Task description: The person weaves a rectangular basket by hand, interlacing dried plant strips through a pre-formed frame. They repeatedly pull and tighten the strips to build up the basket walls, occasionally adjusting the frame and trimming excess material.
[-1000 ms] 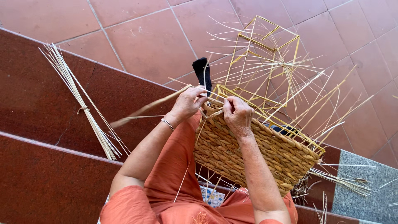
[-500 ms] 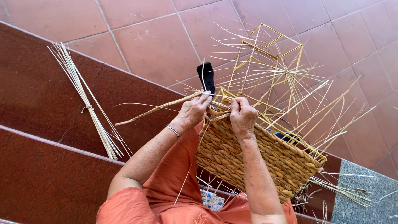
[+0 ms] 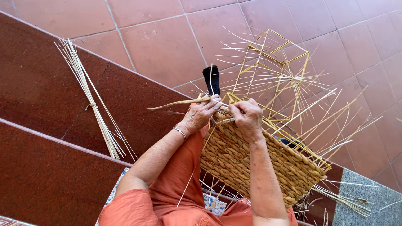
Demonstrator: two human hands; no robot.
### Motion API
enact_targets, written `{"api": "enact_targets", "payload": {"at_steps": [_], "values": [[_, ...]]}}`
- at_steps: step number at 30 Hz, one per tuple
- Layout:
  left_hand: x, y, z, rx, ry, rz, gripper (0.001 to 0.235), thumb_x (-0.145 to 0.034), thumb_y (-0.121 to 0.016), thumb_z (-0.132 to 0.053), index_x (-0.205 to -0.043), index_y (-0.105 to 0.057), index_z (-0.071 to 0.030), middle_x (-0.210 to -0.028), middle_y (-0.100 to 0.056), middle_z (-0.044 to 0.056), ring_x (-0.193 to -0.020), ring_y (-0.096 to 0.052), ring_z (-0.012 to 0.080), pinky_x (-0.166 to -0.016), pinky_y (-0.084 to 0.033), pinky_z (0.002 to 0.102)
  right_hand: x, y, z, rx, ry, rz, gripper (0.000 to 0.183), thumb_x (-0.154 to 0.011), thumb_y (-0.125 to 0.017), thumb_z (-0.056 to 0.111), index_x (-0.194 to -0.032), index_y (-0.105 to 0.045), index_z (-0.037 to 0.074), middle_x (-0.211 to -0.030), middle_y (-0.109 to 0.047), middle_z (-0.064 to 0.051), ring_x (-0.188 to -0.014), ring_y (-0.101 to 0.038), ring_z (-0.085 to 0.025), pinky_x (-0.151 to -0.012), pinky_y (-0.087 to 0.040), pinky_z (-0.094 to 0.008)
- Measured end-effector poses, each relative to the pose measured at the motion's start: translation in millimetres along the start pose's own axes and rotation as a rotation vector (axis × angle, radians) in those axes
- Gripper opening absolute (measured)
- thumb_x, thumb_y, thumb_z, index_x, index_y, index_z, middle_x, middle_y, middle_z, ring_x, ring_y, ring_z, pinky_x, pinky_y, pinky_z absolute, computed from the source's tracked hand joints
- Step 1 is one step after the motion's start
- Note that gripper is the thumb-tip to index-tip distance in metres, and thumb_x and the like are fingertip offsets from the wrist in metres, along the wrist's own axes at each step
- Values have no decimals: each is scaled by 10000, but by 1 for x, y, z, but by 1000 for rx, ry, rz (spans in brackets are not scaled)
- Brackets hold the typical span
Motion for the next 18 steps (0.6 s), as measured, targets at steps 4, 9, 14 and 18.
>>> {"api": "enact_targets", "payload": {"at_steps": [4, 9, 14, 18], "values": [[11, 7, -9, -3, -37, -73, 447, -900, -620, 18, -1342, -632, -45, -1467, -582, 128, -1405, -533, 263, -1145, -486, 422, 5, -3, -10, -132, -173, -63, 138, -925, -765, 186, -871, -766, 59, -737, -635, -10, -676, -557, -95, -576, -463, -272], [27, 34, -7, 14, 57, -423, 345, -964, -699, -59, -1303, -637, -60, -1394, -592, 123, -1345, -531, 256, -1124, -485, 432, -1, -10, -4, -120, -148, -31, 126, -931, -766, 188, -881, -778, 73, -743, -616, -10, -654, -539, -87, -556, -455, -267], [25, 54, 40, -299, 417, -332, 211, -905, -792, -240, -1061, -720, -117, -1124, -591, 74, -1084, -492, 236, -888, -366, 379, 2, -5, 5, -54, -91, 24, 104, -918, -761, 163, -858, -799, 87, -684, -613, -14, -672, -513, -115, -547, -445, -300], [11, 66, 69, -287, 381, -254, 103, -962, -780, -243, -985, -741, -151, -1122, -628, 1, -1126, -546, 210, -1023, -370, 432, 0, 0, 5, 47, -93, 243, 97, -912, -756, 155, -860, -804, 88, -670, -677, -31, -645, -558, -119, -745, -408, -282]]}}
Point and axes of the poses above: each hand's wrist, its own x-axis away from the middle knuckle, its own y-axis out of the back of the hand, z = x × y, the point moved 4 cm from there along -x, towards the middle knuckle
